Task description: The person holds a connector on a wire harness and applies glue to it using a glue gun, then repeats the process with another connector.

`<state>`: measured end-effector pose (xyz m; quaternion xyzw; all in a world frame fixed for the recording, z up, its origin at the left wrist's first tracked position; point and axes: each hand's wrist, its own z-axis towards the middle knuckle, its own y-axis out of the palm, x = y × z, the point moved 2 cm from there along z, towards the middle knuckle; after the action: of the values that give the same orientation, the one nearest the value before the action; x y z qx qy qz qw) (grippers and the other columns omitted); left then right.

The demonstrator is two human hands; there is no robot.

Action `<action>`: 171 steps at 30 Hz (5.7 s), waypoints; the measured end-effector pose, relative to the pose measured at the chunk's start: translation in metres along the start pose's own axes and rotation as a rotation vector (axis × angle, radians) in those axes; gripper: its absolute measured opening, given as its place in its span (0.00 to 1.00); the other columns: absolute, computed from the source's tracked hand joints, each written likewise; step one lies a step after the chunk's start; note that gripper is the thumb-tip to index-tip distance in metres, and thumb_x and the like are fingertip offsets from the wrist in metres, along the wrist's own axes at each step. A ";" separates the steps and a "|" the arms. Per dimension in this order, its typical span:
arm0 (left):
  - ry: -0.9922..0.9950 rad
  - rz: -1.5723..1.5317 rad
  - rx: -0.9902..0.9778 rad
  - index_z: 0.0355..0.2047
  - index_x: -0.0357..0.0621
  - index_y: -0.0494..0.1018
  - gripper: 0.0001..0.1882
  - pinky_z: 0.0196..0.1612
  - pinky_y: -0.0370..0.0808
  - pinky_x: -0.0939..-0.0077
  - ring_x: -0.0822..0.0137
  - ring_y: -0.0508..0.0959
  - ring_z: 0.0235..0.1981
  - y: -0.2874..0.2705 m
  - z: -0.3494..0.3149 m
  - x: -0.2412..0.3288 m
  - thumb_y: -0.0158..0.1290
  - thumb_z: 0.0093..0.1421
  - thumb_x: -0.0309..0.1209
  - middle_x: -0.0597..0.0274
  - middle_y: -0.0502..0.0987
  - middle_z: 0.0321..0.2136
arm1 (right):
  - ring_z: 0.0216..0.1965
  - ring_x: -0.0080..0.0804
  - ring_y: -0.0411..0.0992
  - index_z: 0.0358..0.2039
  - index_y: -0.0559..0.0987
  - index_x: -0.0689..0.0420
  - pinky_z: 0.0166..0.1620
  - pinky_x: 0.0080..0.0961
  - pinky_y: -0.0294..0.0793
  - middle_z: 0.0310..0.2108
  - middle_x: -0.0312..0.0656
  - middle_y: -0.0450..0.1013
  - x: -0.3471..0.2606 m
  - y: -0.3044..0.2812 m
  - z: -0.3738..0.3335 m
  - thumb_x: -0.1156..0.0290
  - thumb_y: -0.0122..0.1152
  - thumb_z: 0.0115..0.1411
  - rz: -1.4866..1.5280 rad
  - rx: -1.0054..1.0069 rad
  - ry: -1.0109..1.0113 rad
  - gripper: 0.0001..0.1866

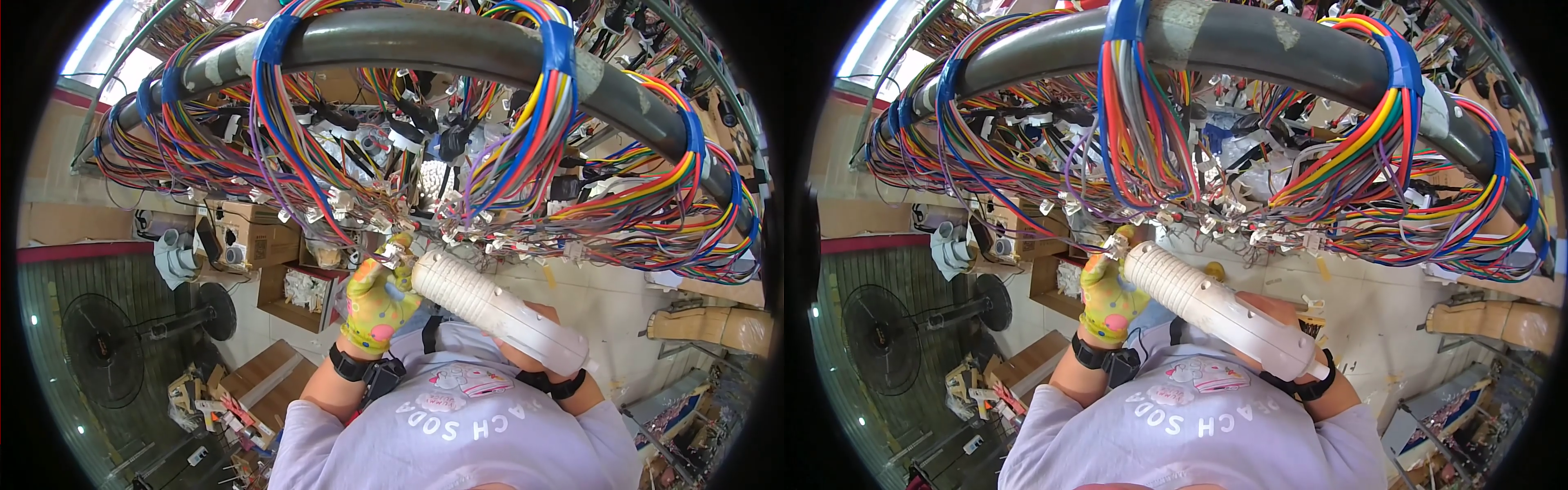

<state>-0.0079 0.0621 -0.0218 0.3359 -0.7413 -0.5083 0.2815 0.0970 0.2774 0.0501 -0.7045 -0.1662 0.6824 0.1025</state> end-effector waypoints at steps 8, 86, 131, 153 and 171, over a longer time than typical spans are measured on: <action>0.081 0.247 0.060 0.49 0.41 0.68 0.26 0.52 0.69 0.54 0.56 0.74 0.46 -0.007 -0.001 0.000 0.52 0.52 0.40 0.54 0.75 0.43 | 0.30 0.34 0.78 0.33 0.81 0.54 0.36 0.26 0.76 0.29 0.40 0.78 -0.008 0.003 0.002 0.73 0.64 0.47 0.009 0.123 0.044 0.10; 0.100 0.126 0.022 0.53 0.45 0.68 0.22 0.50 0.69 0.71 0.65 0.74 0.44 0.015 0.001 -0.003 0.52 0.57 0.26 0.56 0.73 0.47 | 0.32 0.37 0.76 0.36 0.80 0.58 0.37 0.28 0.75 0.30 0.42 0.77 -0.012 -0.008 0.000 0.72 0.61 0.46 0.096 -0.051 0.158 0.14; 0.252 0.180 0.666 0.34 0.53 0.72 0.07 0.32 0.68 0.74 0.69 0.73 0.29 -0.216 0.050 0.050 0.51 0.59 0.38 0.70 0.74 0.29 | 0.34 0.45 0.76 0.38 0.78 0.59 0.37 0.30 0.75 0.34 0.47 0.76 0.007 0.000 -0.009 0.75 0.64 0.47 -0.085 -0.110 -0.117 0.15; 0.445 0.887 0.443 0.48 0.51 0.70 0.19 0.36 0.68 0.74 0.64 0.75 0.36 -0.218 0.094 0.138 0.45 0.54 0.32 0.63 0.76 0.39 | 0.34 0.43 0.76 0.41 0.77 0.58 0.38 0.28 0.76 0.36 0.46 0.76 -0.041 0.088 0.083 0.74 0.68 0.44 -0.283 -0.420 -0.073 0.20; 0.450 -0.153 0.295 0.45 0.47 0.72 0.13 0.41 0.75 0.66 0.61 0.76 0.42 -0.182 0.044 0.081 0.53 0.59 0.32 0.59 0.76 0.42 | 0.37 0.45 0.75 0.46 0.74 0.59 0.41 0.30 0.76 0.39 0.47 0.75 0.007 0.059 0.078 0.73 0.63 0.49 -0.216 -0.596 -0.278 0.21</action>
<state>-0.0521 -0.0235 -0.2010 0.5327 -0.6986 -0.3273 0.3479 0.0252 0.2193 0.0179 -0.5822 -0.4440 0.6785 -0.0596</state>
